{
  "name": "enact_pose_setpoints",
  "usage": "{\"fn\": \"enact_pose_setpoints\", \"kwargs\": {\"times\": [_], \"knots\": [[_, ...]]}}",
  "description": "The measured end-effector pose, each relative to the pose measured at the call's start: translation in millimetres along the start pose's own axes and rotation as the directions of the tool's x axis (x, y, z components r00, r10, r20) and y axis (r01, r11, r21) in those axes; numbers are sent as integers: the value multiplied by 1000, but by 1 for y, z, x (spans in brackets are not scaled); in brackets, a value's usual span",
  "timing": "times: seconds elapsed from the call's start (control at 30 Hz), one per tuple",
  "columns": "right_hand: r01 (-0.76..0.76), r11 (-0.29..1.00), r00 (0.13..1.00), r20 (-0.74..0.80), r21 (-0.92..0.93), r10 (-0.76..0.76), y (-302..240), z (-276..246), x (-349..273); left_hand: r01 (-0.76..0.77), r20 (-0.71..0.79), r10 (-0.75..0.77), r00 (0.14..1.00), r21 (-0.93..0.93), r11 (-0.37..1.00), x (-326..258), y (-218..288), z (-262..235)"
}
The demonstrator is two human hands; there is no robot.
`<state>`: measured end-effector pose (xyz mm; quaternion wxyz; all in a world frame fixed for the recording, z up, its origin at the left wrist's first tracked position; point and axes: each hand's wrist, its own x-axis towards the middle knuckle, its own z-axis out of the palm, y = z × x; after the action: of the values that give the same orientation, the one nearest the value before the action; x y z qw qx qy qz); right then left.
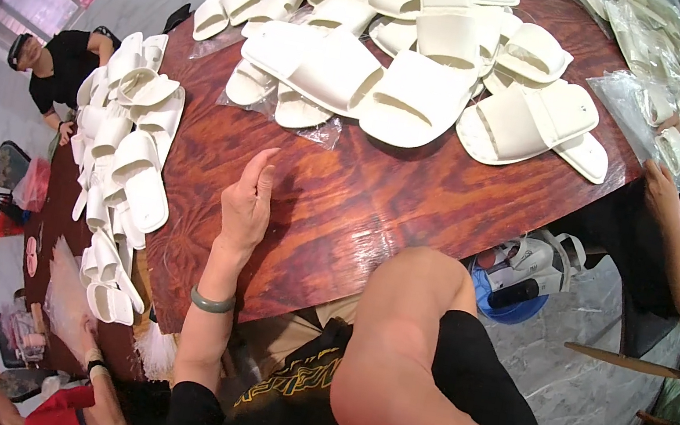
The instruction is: Inspecting, cleaning, and assembling components of white slippers at a manufacturing table.
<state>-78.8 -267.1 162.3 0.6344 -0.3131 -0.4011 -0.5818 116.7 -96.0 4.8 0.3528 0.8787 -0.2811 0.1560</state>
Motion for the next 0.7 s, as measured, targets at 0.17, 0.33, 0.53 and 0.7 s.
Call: {"fn": "enact_pose_setpoints", "kwargs": {"times": [0.17, 0.33, 0.53, 0.7], "knots": [[30, 970, 990, 125, 241, -62, 9, -2, 1, -66, -76, 59, 995, -91, 994, -8, -13, 4], [23, 976, 999, 21, 217, -28, -2, 14, -5, 28, 27, -27, 999, -54, 998, -7, -2, -3], [54, 951, 968, 219, 304, -124, -4, -8, -11, 39, 54, -33, 998, -106, 994, -8, -8, -5], [85, 954, 996, -4, 288, -88, 14, 36, -10, 37, 25, -35, 999, -101, 994, -11, -8, -7]]}}
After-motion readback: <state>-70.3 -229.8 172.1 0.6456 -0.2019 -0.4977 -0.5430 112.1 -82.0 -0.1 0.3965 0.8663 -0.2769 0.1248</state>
